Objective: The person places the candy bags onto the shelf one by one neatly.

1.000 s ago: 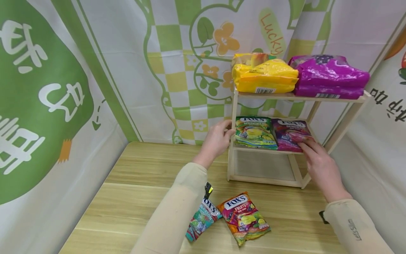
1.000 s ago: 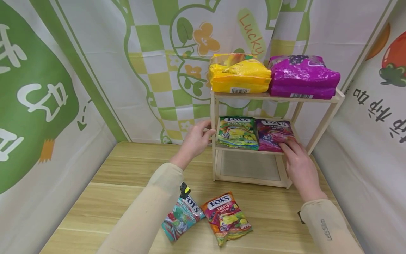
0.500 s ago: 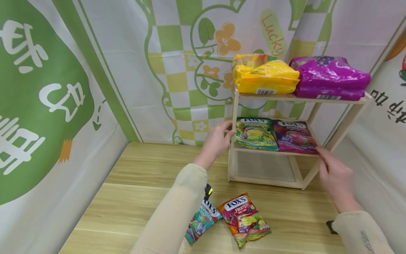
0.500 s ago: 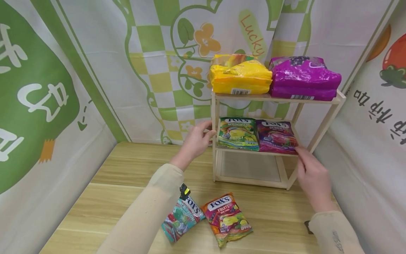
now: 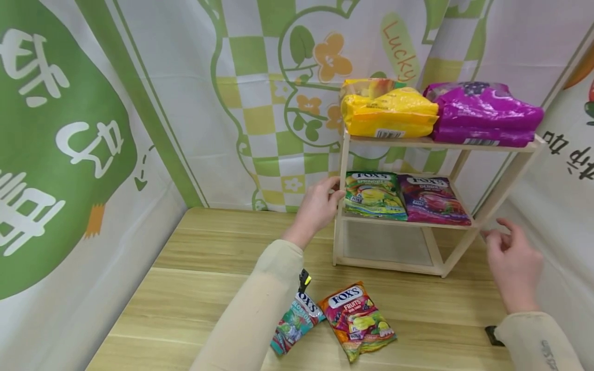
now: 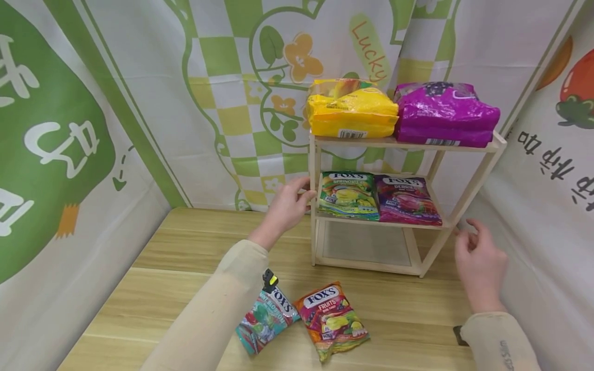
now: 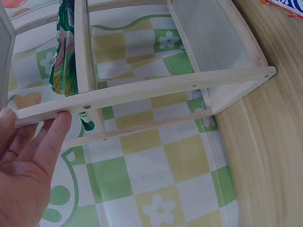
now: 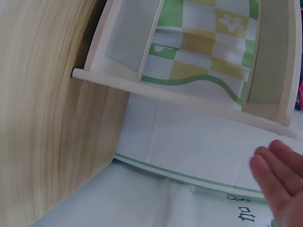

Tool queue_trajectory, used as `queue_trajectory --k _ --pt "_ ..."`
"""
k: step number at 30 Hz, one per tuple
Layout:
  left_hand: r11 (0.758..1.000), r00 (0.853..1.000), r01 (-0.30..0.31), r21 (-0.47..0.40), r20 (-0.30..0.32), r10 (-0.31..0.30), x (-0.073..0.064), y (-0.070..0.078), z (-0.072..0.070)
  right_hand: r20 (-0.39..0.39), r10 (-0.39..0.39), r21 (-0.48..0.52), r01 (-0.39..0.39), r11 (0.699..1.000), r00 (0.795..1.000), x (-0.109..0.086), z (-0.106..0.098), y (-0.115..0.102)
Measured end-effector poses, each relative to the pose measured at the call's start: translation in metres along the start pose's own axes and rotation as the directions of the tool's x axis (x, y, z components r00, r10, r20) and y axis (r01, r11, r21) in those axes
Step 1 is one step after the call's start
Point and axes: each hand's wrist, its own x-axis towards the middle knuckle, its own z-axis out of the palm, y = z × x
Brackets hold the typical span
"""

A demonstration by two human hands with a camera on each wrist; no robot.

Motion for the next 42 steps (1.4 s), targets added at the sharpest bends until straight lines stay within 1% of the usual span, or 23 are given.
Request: queue_trajectory --k 1,3,5,9,12,17,21,28,32,35,37,39,42 --pt "1.0 1.0 0.002 -0.005 -0.001 -0.002 0.0 0.0 0.0 0.051 0.028 -0.02 -0.027 0.999 0.998 0.001 -0.001 0.0" --pt "1.0 1.0 0.007 -0.015 -0.001 -0.007 0.0 0.0 0.0 0.141 0.074 -0.052 -0.068 0.996 0.987 0.003 -0.002 0.001" --pt "1.0 1.0 0.009 -0.016 0.0 -0.009 0.0 0.0 0.0 0.223 0.085 -0.056 -0.074 0.996 0.971 0.005 -0.002 0.002" --pt "1.0 1.0 0.002 -0.011 0.003 -0.002 0.0 0.0 0.001 0.344 0.1 -0.044 -0.09 0.995 0.933 0.006 -0.001 0.004" --pt "1.0 1.0 0.001 -0.013 0.0 -0.001 0.0 0.0 0.002 0.398 0.096 -0.034 -0.09 0.995 0.912 0.008 0.0 0.007" --pt "0.999 1.0 0.014 -0.034 -0.005 -0.014 0.0 -0.001 0.002 0.44 0.045 -0.034 -0.034 0.999 0.897 0.012 0.002 0.013" --pt "0.999 1.0 0.025 -0.043 0.001 -0.025 0.0 -0.001 0.001 0.474 0.026 -0.038 -0.009 0.999 0.88 0.013 0.003 0.017" --pt "0.997 0.999 0.04 -0.059 0.014 -0.04 0.0 0.0 0.001 0.533 0.06 -0.039 -0.046 0.998 0.844 0.015 0.005 0.022" --pt "0.995 0.998 0.051 -0.082 0.035 -0.048 -0.001 -0.002 0.0 0.55 0.054 -0.019 -0.052 0.998 0.834 0.014 0.006 0.025" --pt "0.992 0.996 0.053 -0.112 0.071 -0.045 -0.004 -0.008 0.0 0.561 0.048 -0.001 -0.057 0.998 0.826 0.014 0.006 0.026" --pt "0.993 0.994 0.055 -0.102 0.095 -0.045 -0.006 -0.015 0.0 0.567 0.044 0.008 -0.059 0.998 0.822 0.014 0.007 0.027" --pt "0.995 0.992 0.058 -0.076 0.12 -0.049 -0.01 -0.022 -0.001 0.568 0.044 0.009 -0.06 0.998 0.822 0.015 0.008 0.027" --pt "0.997 0.985 0.07 -0.011 0.157 -0.068 -0.017 -0.034 -0.004 0.559 0.038 0.004 -0.048 0.999 0.828 0.016 0.008 0.027"
